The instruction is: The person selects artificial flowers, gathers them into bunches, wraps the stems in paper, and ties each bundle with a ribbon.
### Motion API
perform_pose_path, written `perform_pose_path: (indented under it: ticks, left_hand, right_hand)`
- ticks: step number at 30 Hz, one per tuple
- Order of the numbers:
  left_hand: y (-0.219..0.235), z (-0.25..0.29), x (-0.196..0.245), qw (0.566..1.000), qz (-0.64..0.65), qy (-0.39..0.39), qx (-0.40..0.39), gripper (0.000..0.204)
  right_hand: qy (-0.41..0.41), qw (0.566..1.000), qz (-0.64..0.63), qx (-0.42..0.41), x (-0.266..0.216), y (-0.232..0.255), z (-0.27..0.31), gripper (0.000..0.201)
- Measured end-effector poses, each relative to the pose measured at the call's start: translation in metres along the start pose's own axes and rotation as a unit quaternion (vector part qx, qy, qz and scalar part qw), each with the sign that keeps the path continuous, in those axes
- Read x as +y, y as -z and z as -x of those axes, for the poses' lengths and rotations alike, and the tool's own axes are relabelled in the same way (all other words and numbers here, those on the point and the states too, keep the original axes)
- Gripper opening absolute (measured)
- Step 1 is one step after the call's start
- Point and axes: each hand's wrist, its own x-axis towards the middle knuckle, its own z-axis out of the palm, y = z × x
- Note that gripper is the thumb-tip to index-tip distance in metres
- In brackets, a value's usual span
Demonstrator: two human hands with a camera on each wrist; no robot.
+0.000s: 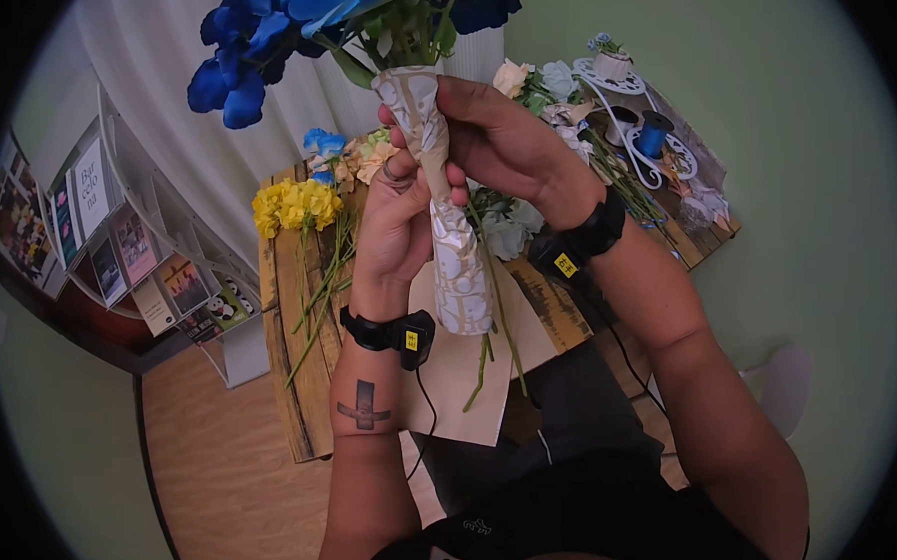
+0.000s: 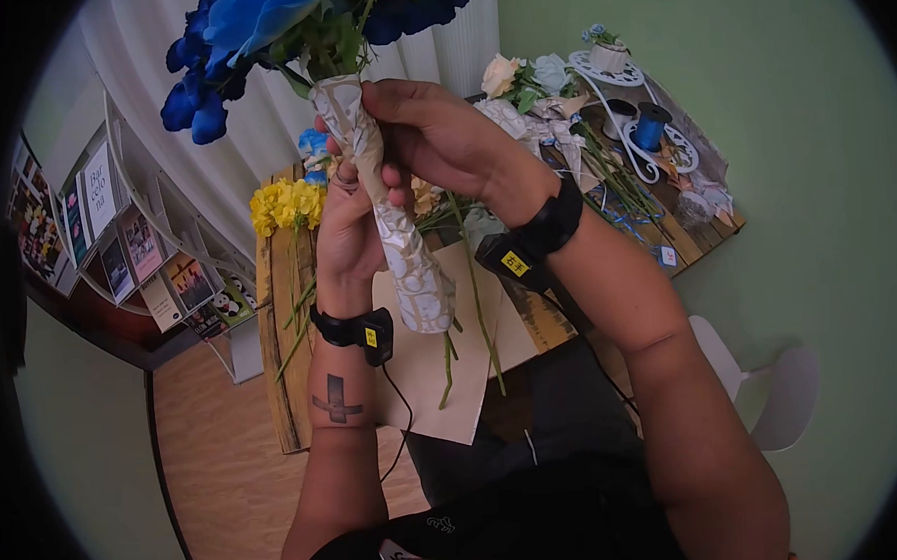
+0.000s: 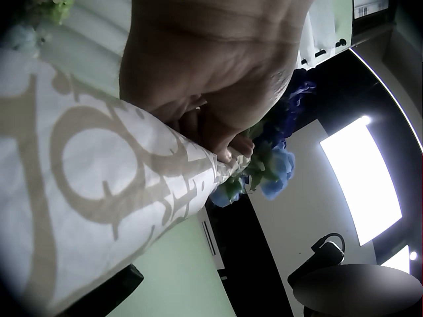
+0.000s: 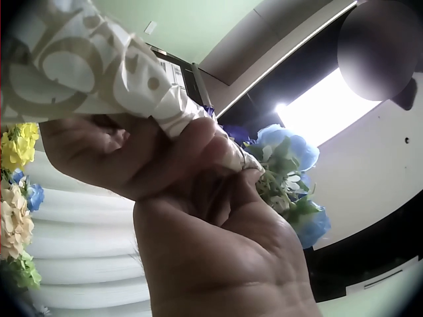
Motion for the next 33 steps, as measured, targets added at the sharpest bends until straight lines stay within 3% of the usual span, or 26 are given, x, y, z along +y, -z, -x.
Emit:
perform_pose_path:
  ticks: [15,21,23,26,30,33]
  left_hand:
    - [-0.004,0.000,-0.001,0.999,-0.031,-0.019,0.003,0.023]
    - [0.002,-0.002,-0.001,0.999,-0.020,-0.026,0.035,0.025]
    - [0.001,-0.003,-0.001,0.996,-0.064,-0.021,0.055,0.024]
    - [0.001,-0.004,-0.004,0.995,-0.062,-0.025,0.067,0.025]
    - [-0.002,-0.005,-0.005,0.999,-0.026,-0.018,0.038,0.026]
    - [0.005,-0.004,-0.007,0.999,0.031,0.029,0.008,0.028]
  right_hand:
    - [0.013,0.991,0.104,0.081,0.000,-0.007,-0.001,0.045]
    - [-0.039,0.998,0.029,-0.032,-0.005,-0.001,0.004,0.059]
    - [-0.014,0.981,0.192,-0.020,-0.002,0.002,0.008,0.059]
    - [-0.037,0.964,0.261,0.024,-0.008,0.000,0.009,0.056]
    - [-0.033,0.968,0.247,0.036,-0.010,-0.002,0.009,0.052]
    - [-0.048,0.977,0.203,0.042,-0.009,-0.005,0.010,0.049]
